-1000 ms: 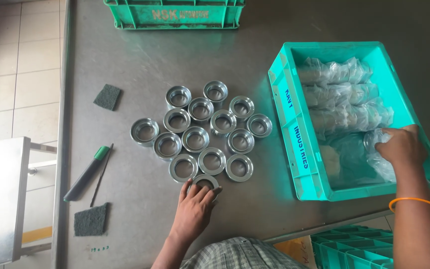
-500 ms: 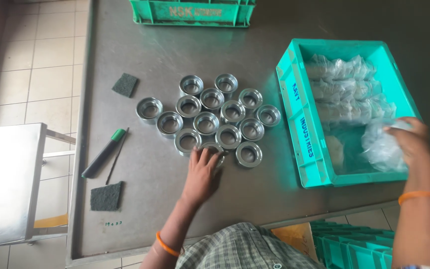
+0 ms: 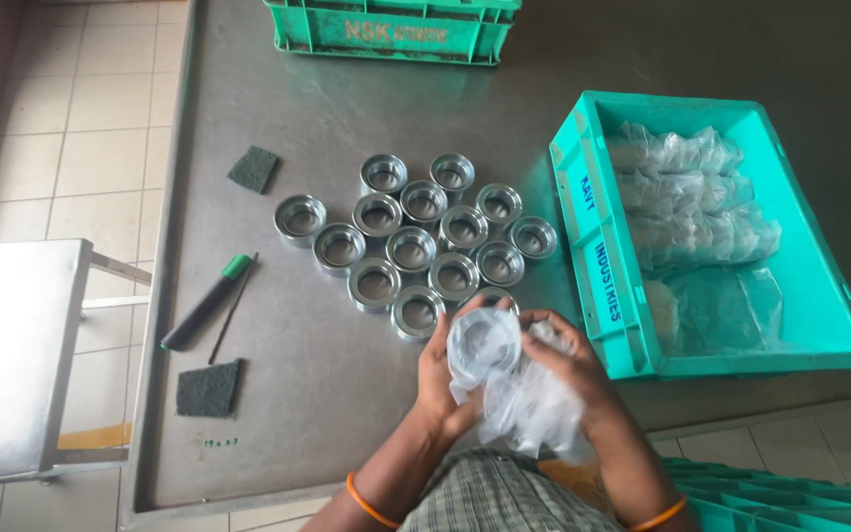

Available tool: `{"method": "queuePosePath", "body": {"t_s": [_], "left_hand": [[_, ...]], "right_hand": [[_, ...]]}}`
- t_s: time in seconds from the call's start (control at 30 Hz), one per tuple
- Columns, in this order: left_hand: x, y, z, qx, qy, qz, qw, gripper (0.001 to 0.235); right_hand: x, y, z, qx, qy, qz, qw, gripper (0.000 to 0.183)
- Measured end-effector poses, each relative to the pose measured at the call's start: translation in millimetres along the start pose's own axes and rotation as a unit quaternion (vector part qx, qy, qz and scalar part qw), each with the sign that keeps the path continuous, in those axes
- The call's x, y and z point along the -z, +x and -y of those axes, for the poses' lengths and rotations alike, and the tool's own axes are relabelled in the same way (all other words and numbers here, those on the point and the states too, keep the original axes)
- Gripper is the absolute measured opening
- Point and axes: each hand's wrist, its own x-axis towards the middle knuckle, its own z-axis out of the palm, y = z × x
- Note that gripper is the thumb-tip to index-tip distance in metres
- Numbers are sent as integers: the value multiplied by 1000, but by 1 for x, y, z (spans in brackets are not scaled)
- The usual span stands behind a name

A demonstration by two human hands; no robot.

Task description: The person places small metal cups into individual plastic bags and then arranges the bagged items into a teal plastic crate.

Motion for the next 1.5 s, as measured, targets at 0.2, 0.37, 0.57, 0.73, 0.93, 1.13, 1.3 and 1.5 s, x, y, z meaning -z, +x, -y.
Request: {"method": "queuePosePath", "body": {"t_s": [0.2,0.37,0.57,0.73,0.93,1.13,1.3,1.5], "left_hand": [[29,-10,-10,-66,25,-82,994,52],[-6,-18,-25,-198,687,-8,699,61],[8,-18,-34,-10,163,-81,983,75],[55,-8,-13,25,73,-181,980,72],[64,-11,-16,39,70,-270,959,81],[82,-61,-62,-42,349,-288,891,49],[91,-78,-81,-207,747,-318,546,39],[67,-75,-85,-243,906,-283,198,35]], "right_hand": [[-39,-13,2,398,-480,71,779,56],[19,21,-47,92,-189,87,974,44],[20,7,-36,132,-326,60,934,74],[-16,-6,-9,208,-495,22,844,44],[66,3,-10,320,-516,-130,783,49],[103,10,172,425,-328,-203,819,61],[163,95,188,267,-727,-119,621,58],[137,115,154,55,-837,-186,511,44]]}}
